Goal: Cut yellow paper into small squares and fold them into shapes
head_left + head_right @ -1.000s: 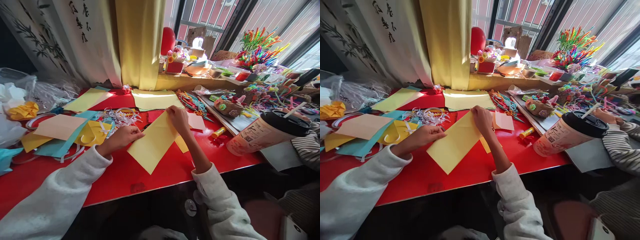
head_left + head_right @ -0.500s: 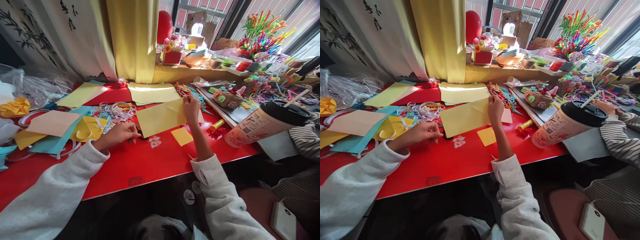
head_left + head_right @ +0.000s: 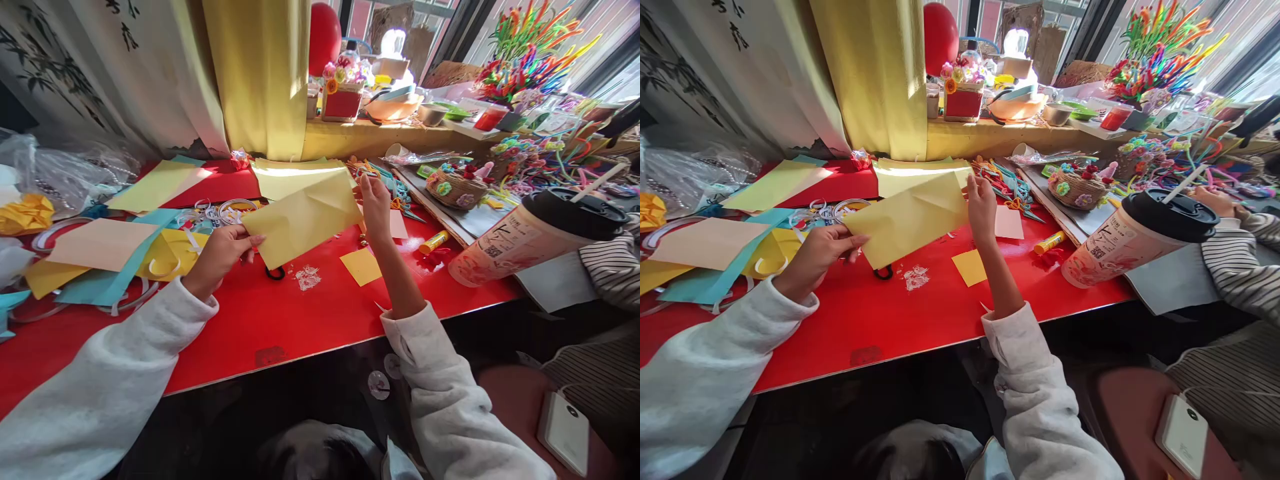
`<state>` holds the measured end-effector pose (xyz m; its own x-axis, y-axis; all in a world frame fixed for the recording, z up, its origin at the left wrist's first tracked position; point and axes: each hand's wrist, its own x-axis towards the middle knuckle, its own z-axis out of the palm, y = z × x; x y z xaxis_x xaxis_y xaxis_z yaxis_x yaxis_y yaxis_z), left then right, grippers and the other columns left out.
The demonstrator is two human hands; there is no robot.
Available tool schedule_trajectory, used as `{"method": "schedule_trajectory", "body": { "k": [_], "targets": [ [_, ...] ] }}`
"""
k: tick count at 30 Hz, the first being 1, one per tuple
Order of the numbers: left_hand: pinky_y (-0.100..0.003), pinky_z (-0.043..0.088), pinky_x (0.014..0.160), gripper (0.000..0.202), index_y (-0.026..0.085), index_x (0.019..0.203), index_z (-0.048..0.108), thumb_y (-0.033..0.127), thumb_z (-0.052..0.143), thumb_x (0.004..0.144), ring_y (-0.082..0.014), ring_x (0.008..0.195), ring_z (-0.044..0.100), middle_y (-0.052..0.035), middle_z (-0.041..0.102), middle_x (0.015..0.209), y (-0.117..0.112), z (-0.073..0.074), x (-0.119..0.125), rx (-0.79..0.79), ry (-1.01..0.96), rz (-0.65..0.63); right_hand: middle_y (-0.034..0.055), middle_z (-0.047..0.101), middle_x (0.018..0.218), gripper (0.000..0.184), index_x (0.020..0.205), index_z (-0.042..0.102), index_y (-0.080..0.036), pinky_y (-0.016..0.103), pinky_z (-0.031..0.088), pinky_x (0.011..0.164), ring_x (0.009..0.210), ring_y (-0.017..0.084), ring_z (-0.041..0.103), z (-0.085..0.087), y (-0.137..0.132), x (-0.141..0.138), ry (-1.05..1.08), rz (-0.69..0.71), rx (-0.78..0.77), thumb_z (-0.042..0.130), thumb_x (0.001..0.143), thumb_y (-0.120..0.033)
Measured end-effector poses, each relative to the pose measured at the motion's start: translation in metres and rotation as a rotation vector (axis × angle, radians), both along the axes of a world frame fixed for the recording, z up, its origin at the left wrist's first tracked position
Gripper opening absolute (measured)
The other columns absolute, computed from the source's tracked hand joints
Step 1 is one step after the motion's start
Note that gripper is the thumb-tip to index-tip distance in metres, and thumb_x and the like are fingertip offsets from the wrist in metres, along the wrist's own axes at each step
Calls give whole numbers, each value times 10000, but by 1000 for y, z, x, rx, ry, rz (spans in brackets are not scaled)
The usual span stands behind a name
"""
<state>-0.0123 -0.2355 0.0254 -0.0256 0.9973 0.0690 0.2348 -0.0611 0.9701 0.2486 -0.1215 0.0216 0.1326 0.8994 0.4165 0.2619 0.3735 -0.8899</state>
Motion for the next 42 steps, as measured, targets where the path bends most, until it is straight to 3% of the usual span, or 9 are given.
{"method": "schedule_trajectory", "body": {
  "k": [2,4,8,11,17,22,25,32,42],
  "targets": [
    [-206,361,446,207,145,758,628,323,703,684,-85,441,475,23,542,508,2,-1,-2,31,-131,60,90,547,1051,437,1083,486,-184,278,462,792,980,154,558,3,-3,-3,168,-61,-51,361,876,-548],
    [-200,377,439,205,150,745,615,314,715,673,-85,445,489,23,552,521,3,-2,-3,38,-243,102,128,544,1135,532,1136,475,-170,288,494,790,1014,169,569,5,-9,-10,276,22,-181,332,861,-603],
    [-191,432,457,200,145,723,612,283,734,646,-80,469,517,22,564,548,3,-6,3,50,-347,154,133,643,991,561,1019,583,-145,307,547,743,878,190,641,1,-30,-37,253,481,-451,425,803,-638],
    [-198,466,474,241,140,794,636,282,740,628,-80,487,539,12,599,625,1,-7,8,25,-327,115,89,659,1027,414,989,614,-173,291,555,776,921,185,634,-8,-47,-58,217,762,-468,581,767,-522],
    [-190,471,487,282,178,877,676,395,678,698,-115,640,600,-27,668,854,1,5,-3,-16,-292,98,100,642,1094,347,1002,611,-143,304,566,722,924,204,629,-15,-53,-63,205,738,-432,689,714,-321],
    [-238,514,729,309,163,891,710,327,757,633,-178,846,641,-31,707,869,4,3,-9,-161,-195,-27,96,666,1023,319,928,653,-150,301,556,741,906,197,635,-8,-52,-58,144,746,-419,692,711,-381],
    [-301,502,846,310,147,895,713,309,761,635,-196,871,651,-43,718,902,3,-5,-2,-122,-264,-44,88,679,969,345,899,662,-150,276,556,709,863,179,641,-6,-54,-59,154,742,-453,685,709,-438],
    [-315,523,839,376,128,957,693,321,757,640,-222,901,657,-71,715,965,0,-10,5,-94,-335,-3,70,681,797,336,803,672,-122,249,536,636,725,146,637,-14,-52,-61,81,778,-514,725,665,-423],
    [-336,510,877,384,141,945,692,328,769,619,-244,969,641,-80,707,1006,0,-13,7,-78,-380,-13,51,681,805,304,811,670,-126,226,510,627,712,127,619,-12,-58,-64,93,796,-503,730,667,-387]
  ]
}}
